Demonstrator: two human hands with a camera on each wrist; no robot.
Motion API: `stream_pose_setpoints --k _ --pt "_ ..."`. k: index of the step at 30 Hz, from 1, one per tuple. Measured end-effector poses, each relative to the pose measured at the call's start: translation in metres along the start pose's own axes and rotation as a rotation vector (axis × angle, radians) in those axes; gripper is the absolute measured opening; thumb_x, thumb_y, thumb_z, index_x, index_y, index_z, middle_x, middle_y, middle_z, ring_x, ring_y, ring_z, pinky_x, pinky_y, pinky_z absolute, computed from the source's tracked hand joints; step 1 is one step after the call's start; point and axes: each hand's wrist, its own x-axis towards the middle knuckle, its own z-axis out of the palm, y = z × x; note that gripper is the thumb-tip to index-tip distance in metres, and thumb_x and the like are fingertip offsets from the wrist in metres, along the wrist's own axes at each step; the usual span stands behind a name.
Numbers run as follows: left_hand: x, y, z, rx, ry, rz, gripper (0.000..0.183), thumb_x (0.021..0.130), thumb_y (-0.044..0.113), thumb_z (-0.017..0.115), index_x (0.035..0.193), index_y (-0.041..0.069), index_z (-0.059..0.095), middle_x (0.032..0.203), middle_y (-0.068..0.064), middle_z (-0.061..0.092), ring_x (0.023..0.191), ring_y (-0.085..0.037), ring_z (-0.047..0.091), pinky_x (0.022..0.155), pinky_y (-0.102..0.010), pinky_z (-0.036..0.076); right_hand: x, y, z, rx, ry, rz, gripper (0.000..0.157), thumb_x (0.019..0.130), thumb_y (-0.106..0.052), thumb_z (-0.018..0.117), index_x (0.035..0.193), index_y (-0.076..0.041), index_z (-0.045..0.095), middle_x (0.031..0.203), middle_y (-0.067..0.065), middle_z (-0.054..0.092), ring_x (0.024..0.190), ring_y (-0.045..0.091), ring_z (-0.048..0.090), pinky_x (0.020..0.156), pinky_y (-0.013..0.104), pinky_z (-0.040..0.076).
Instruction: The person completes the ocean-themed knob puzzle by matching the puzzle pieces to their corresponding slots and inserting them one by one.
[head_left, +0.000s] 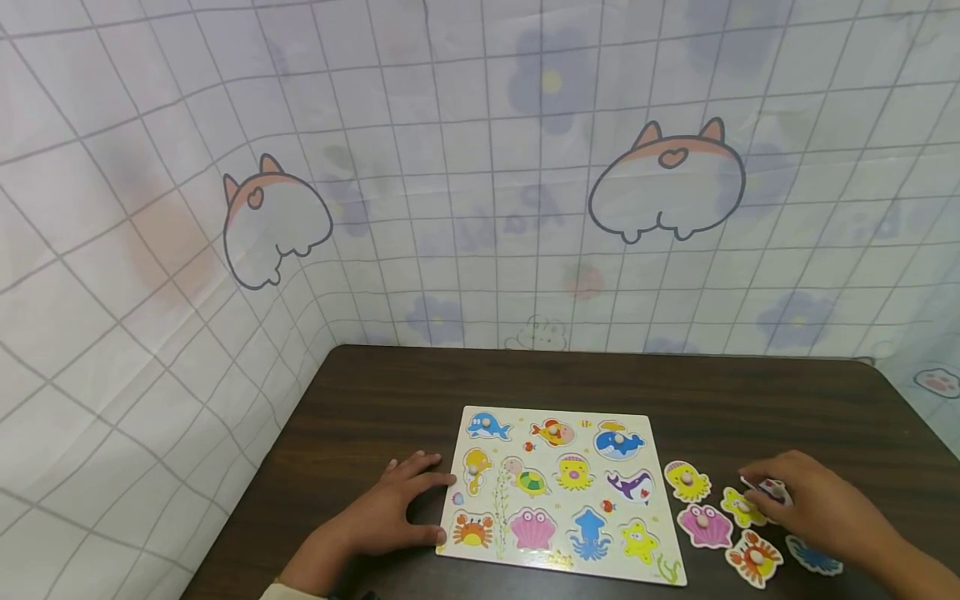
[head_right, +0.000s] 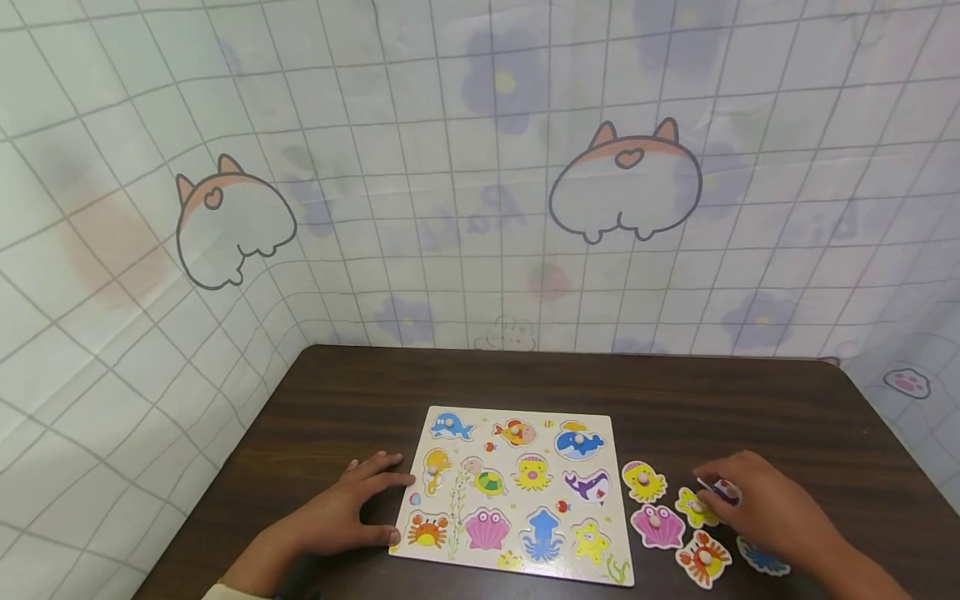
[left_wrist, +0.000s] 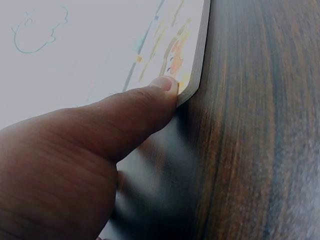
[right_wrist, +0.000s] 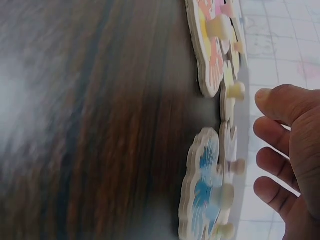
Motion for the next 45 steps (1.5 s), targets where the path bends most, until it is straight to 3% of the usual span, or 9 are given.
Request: stream_pose_setpoints --k 3,8,12,16,22,29,39,45 --pt "0.0 -0.001 0.001 0.004 -0.001 -0.002 0.071 0.086 0.058 0.077 0.147 0.031 0.056 0.163 -0.005 0.033 0.154 -0.038 0.018 0.12 -0.066 0.007 -0.002 0.003 -0.002 -0.007 -0.01 0.012 0.024 0.083 -0.023 0.086 0.106 -0.018 0.078 0.098 -0.009 0.065 0.087 0.018 0.063 0.068 0.04 0.055" --pt "0.0 -0.001 0.0 0.0 -0.002 -0.006 0.07 0.086 0.057 0.078 0.147 0.031 0.056 0.163 -0.005 0.033 0.154 -0.037 0.017 0.12 -0.066 0.007 -0.003 0.009 -0.005 0.005 -0.061 0.086 0.025 0.087 -0.024 0.083 0.108 -0.013 0.077 0.1 0.003 0.066 0.09 0.029 0.063 0.071 0.053 0.055" --pt "-0.001 0.001 0.0 -0.002 -0.001 -0.003 0.07 0.086 0.056 0.078 0.147 0.029 0.056 0.163 -0.006 0.033 0.154 -0.038 0.017 0.12 -0.066 0.007 -0.005 0.015 -0.005 0.0 -0.043 0.09 0.02 0.087 -0.021 0.083 0.104 -0.012 0.078 0.101 0.007 0.068 0.093 0.035 0.064 0.073 0.057 0.054" --pt "-0.001 0.002 -0.001 -0.002 0.0 0.0 0.07 0.086 0.055 0.078 0.147 0.027 0.056 0.163 -0.006 0.033 0.154 -0.039 0.018 0.12 -0.066 0.007 -0.008 0.021 -0.006 -0.016 -0.02 0.072 0.019 0.085 -0.018 0.084 0.102 -0.012 0.078 0.099 0.004 0.069 0.093 0.034 0.064 0.074 0.056 0.055" --pt "-0.001 0.0 0.0 -0.004 -0.003 0.001 0.071 0.086 0.055 0.078 0.148 0.027 0.056 0.163 -0.006 0.033 0.154 -0.039 0.018 0.12 -0.066 0.007 -0.01 0.031 -0.008 -0.051 -0.049 0.088 0.024 0.084 -0.022 0.085 0.104 -0.011 0.077 0.098 0.004 0.068 0.088 0.03 0.063 0.073 0.055 0.054" --pt "-0.001 0.001 -0.001 -0.006 -0.003 0.006 0.071 0.086 0.055 0.078 0.147 0.027 0.056 0.163 -0.007 0.033 0.154 -0.039 0.018 0.12 -0.067 0.007 -0.014 0.043 -0.01 -0.046 -0.062 0.045 0.021 0.083 -0.017 0.085 0.101 -0.008 0.077 0.098 0.004 0.072 0.086 0.03 0.066 0.074 0.056 0.055" --pt "-0.001 0.001 -0.001 -0.008 -0.002 0.005 0.07 0.086 0.055 0.078 0.147 0.028 0.056 0.163 -0.006 0.033 0.154 -0.039 0.018 0.12 -0.067 0.007 -0.018 0.058 -0.012 -0.085 -0.065 0.09 0.022 0.083 -0.016 0.085 0.099 -0.004 0.076 0.098 0.01 0.072 0.089 0.039 0.067 0.077 0.061 0.054" --pt "-0.001 0.003 -0.001 -0.016 0.0 0.008 0.07 0.086 0.053 0.079 0.147 0.026 0.057 0.163 -0.008 0.034 0.153 -0.039 0.019 0.12 -0.067 0.007 -0.021 0.065 -0.01 -0.071 -0.102 0.117 0.022 0.083 -0.013 0.084 0.1 -0.002 0.075 0.097 0.008 0.07 0.086 0.036 0.067 0.075 0.059 0.055"
